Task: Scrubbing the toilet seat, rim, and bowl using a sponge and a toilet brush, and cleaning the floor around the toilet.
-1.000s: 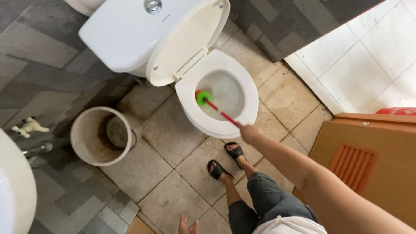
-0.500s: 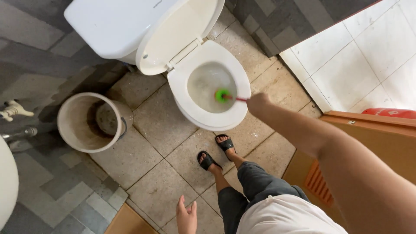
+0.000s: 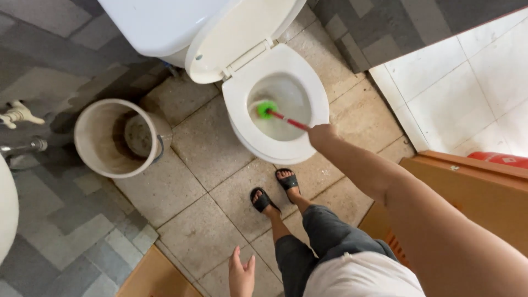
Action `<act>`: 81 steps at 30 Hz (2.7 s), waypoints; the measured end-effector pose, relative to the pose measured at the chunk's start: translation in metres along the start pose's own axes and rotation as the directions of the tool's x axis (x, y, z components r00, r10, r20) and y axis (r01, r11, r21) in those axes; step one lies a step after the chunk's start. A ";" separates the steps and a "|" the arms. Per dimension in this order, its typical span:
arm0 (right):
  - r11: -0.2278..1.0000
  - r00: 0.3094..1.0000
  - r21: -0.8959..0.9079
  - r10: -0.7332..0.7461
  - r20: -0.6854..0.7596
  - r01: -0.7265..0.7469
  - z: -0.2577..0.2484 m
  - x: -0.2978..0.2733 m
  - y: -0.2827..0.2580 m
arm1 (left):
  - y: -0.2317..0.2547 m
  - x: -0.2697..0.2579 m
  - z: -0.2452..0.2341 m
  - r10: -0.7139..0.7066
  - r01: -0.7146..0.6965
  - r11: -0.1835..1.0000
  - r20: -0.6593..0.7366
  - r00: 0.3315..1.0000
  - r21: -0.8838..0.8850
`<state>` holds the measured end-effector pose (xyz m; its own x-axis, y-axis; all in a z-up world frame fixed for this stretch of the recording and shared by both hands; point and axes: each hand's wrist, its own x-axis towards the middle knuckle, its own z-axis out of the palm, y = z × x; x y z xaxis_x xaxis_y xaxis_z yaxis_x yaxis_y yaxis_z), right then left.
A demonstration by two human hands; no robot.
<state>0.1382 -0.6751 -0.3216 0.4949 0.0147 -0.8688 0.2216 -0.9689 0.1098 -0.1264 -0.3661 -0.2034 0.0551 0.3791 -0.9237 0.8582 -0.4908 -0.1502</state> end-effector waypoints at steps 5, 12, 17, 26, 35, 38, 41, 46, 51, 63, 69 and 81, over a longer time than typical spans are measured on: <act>0.999 0.992 -0.018 0.051 0.113 -0.050 -0.008 -0.053 0.007 | 0.022 -0.012 -0.014 -0.053 0.050 0.990 0.014 0.999 0.133; 0.967 0.984 0.221 0.090 0.152 -0.123 -0.010 -0.027 -0.011 | 0.139 -0.031 -0.099 0.637 -0.602 0.771 -0.248 0.730 0.207; 0.872 0.987 0.468 0.159 0.001 -0.141 0.042 -0.034 -0.020 | 0.252 -0.068 -0.165 0.784 -0.847 0.489 -0.532 0.322 0.208; 0.895 0.992 0.428 0.102 0.068 -0.121 0.000 -0.089 0.003 | 0.364 -0.077 -0.194 0.815 -0.875 0.322 -0.577 0.061 0.362; 0.907 0.996 0.412 0.074 0.051 -0.089 0.012 -0.067 -0.005 | 0.381 -0.051 -0.195 0.844 -0.613 0.286 -0.496 -0.202 0.737; 0.964 0.994 0.245 0.101 0.035 -0.106 0.006 -0.084 0.033 | 0.363 -0.053 -0.187 0.871 -0.514 0.234 -0.412 -0.266 0.826; 0.948 0.986 0.295 0.151 -0.078 -0.122 0.007 -0.064 0.048 | 0.359 -0.058 -0.187 0.872 -0.524 0.206 -0.398 -0.285 0.827; 0.960 0.997 0.275 0.061 -0.036 -0.049 0.015 -0.075 0.004 | 0.354 -0.077 -0.186 0.836 -0.492 0.291 -0.468 -0.286 0.821; 0.997 0.997 0.038 0.066 -0.041 -0.065 -0.027 -0.103 0.053 | 0.352 -0.084 -0.180 0.808 -0.570 0.353 -0.549 -0.214 0.742; 0.991 0.986 -0.122 0.035 -0.163 -0.055 -0.006 -0.080 0.066 | 0.337 -0.106 -0.166 0.860 -0.835 0.233 -0.506 -0.062 0.498; 0.978 0.955 -0.160 0.085 -0.285 -0.135 -0.042 -0.070 0.061 | 0.331 -0.096 -0.161 0.879 -0.832 0.244 -0.476 -0.027 0.498; 0.985 0.968 0.140 0.133 -0.213 -0.104 0.000 -0.085 0.035 | 0.336 -0.100 -0.224 0.798 -0.658 0.437 -0.602 -0.031 0.613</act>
<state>0.1040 -0.7102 -0.2443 0.6876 -0.0620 -0.7234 0.0489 -0.9901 0.1313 0.2704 -0.3931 -0.0820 0.9902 0.0688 0.1212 0.0258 -0.9450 0.3261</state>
